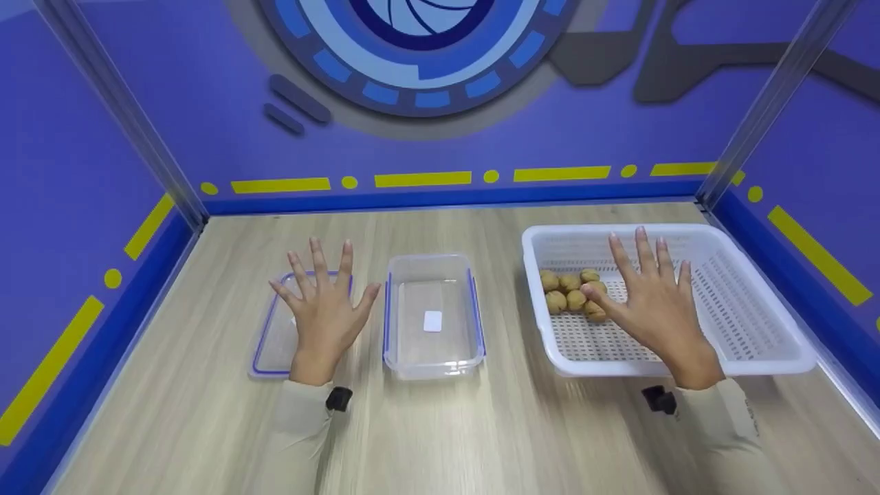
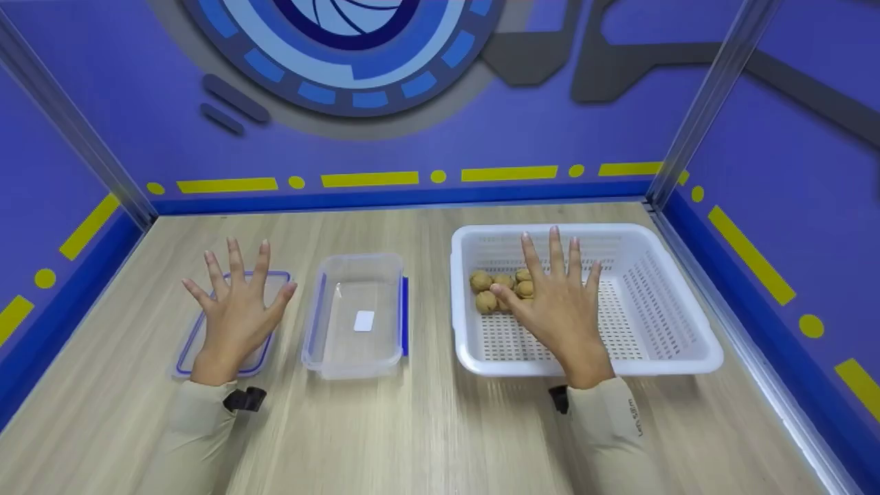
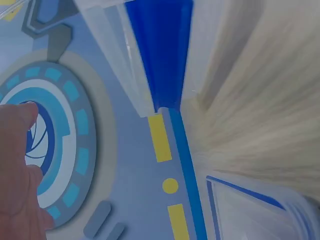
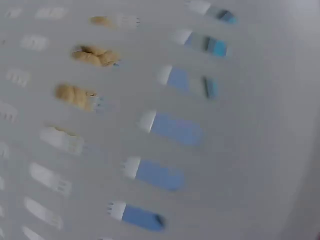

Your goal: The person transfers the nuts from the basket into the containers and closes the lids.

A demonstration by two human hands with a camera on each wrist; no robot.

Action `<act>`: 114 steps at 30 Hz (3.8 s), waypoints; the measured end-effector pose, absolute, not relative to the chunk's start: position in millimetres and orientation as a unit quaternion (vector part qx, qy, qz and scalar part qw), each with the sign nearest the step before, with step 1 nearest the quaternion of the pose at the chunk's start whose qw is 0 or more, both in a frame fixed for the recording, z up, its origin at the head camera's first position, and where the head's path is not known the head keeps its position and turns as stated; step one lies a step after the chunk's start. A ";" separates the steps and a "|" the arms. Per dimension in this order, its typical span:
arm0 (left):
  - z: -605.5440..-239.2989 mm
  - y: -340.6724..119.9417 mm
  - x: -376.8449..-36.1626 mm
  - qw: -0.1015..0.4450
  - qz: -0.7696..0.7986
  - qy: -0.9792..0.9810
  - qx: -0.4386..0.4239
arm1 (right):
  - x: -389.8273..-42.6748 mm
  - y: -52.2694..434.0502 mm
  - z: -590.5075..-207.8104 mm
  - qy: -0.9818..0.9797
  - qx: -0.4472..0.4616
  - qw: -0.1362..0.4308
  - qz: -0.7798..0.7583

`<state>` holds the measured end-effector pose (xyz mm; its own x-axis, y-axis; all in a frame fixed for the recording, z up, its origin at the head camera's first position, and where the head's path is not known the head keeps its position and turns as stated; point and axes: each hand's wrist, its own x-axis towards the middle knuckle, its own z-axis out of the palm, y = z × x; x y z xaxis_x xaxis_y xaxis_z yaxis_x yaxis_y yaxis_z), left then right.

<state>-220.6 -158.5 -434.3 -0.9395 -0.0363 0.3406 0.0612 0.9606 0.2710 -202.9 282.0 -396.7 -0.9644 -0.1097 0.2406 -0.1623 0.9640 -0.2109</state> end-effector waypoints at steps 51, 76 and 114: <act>-508.9 -138.3 -267.4 -0.101 -0.852 -0.508 -0.075 | -298.1 355.9 -397.4 -0.902 0.154 -0.232 0.330; -512.2 -135.8 -265.3 -0.108 -0.850 -0.510 -0.070 | -311.5 344.5 -435.2 -0.920 0.168 -0.222 0.278; -511.0 -135.9 -263.4 -0.116 -0.853 -0.506 -0.056 | -307.7 343.8 -433.9 -0.928 0.151 -0.208 0.269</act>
